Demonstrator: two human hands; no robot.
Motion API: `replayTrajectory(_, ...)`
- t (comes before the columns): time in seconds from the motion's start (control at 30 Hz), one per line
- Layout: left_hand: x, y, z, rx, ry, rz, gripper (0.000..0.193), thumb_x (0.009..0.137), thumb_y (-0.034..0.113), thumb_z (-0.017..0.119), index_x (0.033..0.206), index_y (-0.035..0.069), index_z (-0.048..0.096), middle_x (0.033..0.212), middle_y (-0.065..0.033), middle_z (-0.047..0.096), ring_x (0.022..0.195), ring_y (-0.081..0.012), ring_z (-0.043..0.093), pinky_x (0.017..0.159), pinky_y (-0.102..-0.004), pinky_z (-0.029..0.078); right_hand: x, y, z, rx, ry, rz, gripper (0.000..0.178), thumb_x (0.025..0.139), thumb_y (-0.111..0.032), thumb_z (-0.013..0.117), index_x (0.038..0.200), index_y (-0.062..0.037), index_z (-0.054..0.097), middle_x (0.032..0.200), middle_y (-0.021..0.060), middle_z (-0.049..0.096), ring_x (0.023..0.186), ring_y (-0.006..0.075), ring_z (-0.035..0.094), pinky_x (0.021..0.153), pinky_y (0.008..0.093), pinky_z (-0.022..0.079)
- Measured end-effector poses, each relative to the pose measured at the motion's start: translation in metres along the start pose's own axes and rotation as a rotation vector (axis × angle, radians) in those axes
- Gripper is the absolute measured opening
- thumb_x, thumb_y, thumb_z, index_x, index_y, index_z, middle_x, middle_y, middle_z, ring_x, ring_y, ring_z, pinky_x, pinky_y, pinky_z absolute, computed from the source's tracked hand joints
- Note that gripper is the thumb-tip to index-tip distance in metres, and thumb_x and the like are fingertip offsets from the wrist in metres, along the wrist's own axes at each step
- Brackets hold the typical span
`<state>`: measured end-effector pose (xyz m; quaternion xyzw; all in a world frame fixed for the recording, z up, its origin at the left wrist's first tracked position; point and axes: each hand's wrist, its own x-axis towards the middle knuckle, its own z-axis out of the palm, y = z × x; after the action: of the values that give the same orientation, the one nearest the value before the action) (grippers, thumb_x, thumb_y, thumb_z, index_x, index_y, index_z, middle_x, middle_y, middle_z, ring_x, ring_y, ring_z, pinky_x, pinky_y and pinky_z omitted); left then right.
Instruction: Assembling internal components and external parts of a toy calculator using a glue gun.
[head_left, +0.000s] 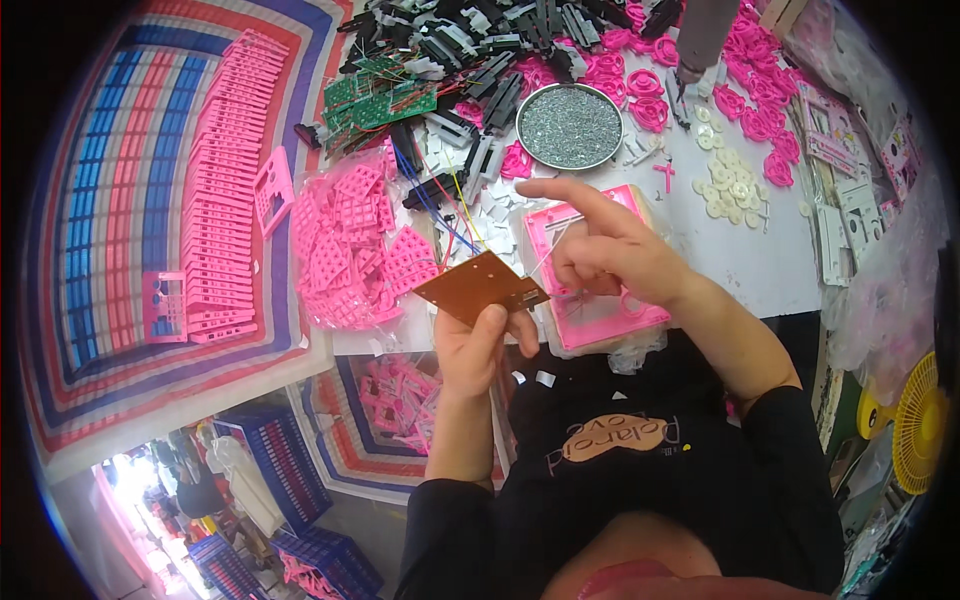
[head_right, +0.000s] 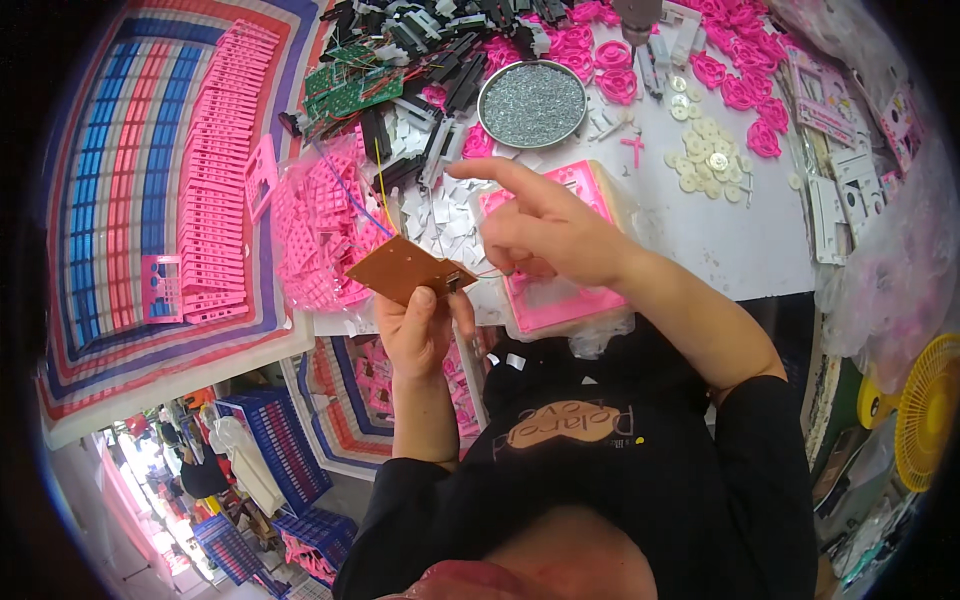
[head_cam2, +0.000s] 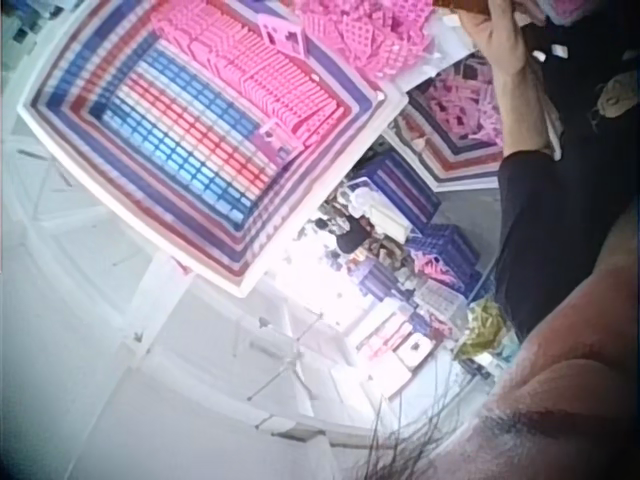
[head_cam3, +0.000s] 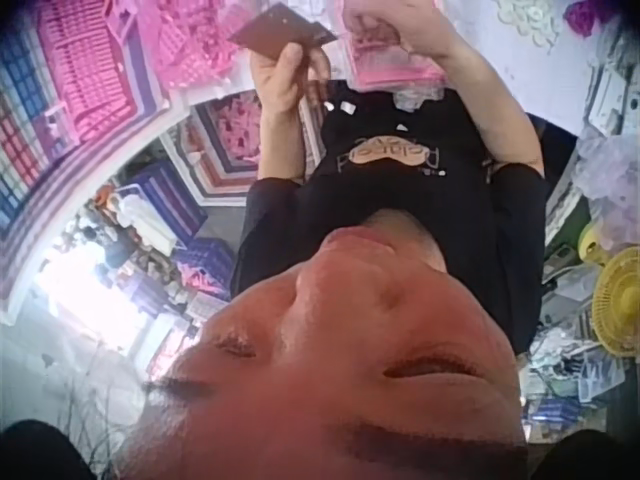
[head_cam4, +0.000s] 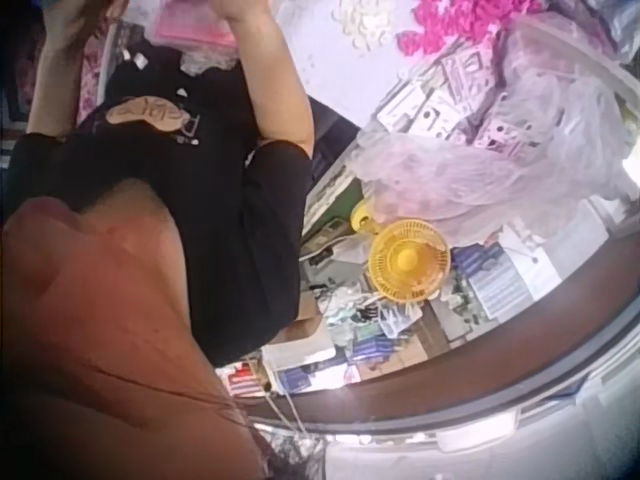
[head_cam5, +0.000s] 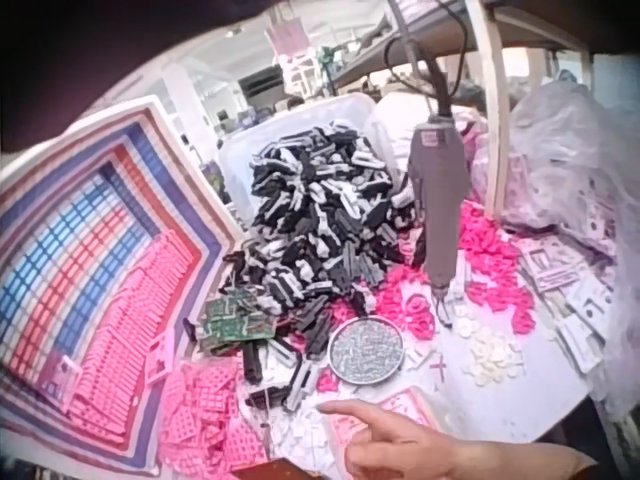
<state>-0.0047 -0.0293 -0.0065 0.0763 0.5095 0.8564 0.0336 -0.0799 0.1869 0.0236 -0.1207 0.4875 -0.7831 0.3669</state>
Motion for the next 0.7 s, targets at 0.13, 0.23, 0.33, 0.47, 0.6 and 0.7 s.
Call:
replayTrajectory(0.13,-0.003,-0.001,0.011,0.068,-0.002,-0.048,0.034,0.101,0.016,0.059,0.125,-0.007,0.052,0.097,-0.0231,0.07,0.058,-0.0203,0.063,0.049,-0.0268,0.051,0.001,0.009,0.008,-0.065,0.042,-0.264,0.027,0.097,-0.01,0.064,0.122,-0.0007,0.064,0.074,0.001,0.063,0.055,0.0044,0.053,0.049,0.0204,0.04)
replayTrajectory(0.23,-0.004,0.004,0.015,0.093,0.074,-0.119,0.035,0.101,0.016,0.059,0.126,-0.007,0.052,0.094,-0.0213,0.071,0.057,-0.0185,0.063,0.05,-0.0259,0.051,-0.013,0.01,0.012,-0.064,0.197,-0.27,0.014,0.099,-0.011,0.064,0.105,0.0006,0.069,0.075,0.0034,0.067,0.056,0.006,0.058,0.048,0.0197,0.041)
replayTrajectory(0.33,-0.013,0.004,0.013,0.159,0.105,-0.171,0.03,0.1,0.009,0.057,0.126,-0.007,0.054,0.092,-0.019,0.072,0.057,-0.0156,0.062,0.05,-0.0239,0.049,-0.041,0.02,0.018,0.011,0.332,-0.13,0.012,0.098,-0.012,0.064,0.103,-0.0003,0.065,0.077,0.0066,0.069,0.055,0.0083,0.062,0.046,0.0195,0.042)
replayTrajectory(0.47,-0.031,0.013,0.013,0.52,-0.122,-0.255,0.018,0.093,-0.006,0.056,0.11,-0.006,0.065,0.091,-0.0156,0.072,0.061,-0.0149,0.063,0.057,-0.0259,0.051,-0.119,0.015,-0.002,0.119,0.323,0.305,0.015,0.097,-0.013,0.065,0.105,-0.003,0.058,0.08,0.0126,0.071,0.053,0.0123,0.064,0.044,0.0203,0.044)
replayTrajectory(0.6,-0.032,0.015,0.02,0.723,-0.393,-0.222,0.021,0.087,-0.012,0.06,0.103,-0.003,0.07,0.09,-0.0114,0.073,0.066,-0.0113,0.064,0.061,-0.025,0.05,-0.2,0.01,-0.035,-0.169,0.401,0.372,0.033,0.093,-0.016,0.07,0.122,-0.0041,0.058,0.105,0.0155,0.071,0.081,0.0189,0.07,0.057,0.0262,0.053)
replayTrajectory(0.7,-0.03,0.01,0.022,0.797,-0.529,-0.138,0.022,0.086,-0.008,0.065,0.106,0.0,0.07,0.091,-0.011,0.073,0.073,-0.0185,0.069,0.065,-0.0309,0.054,-0.209,-0.004,-0.044,-1.634,0.761,-0.034,0.057,0.089,-0.024,0.074,0.138,-0.0044,0.053,0.138,0.0191,0.057,0.127,0.0319,0.055,0.101,0.0456,0.049)
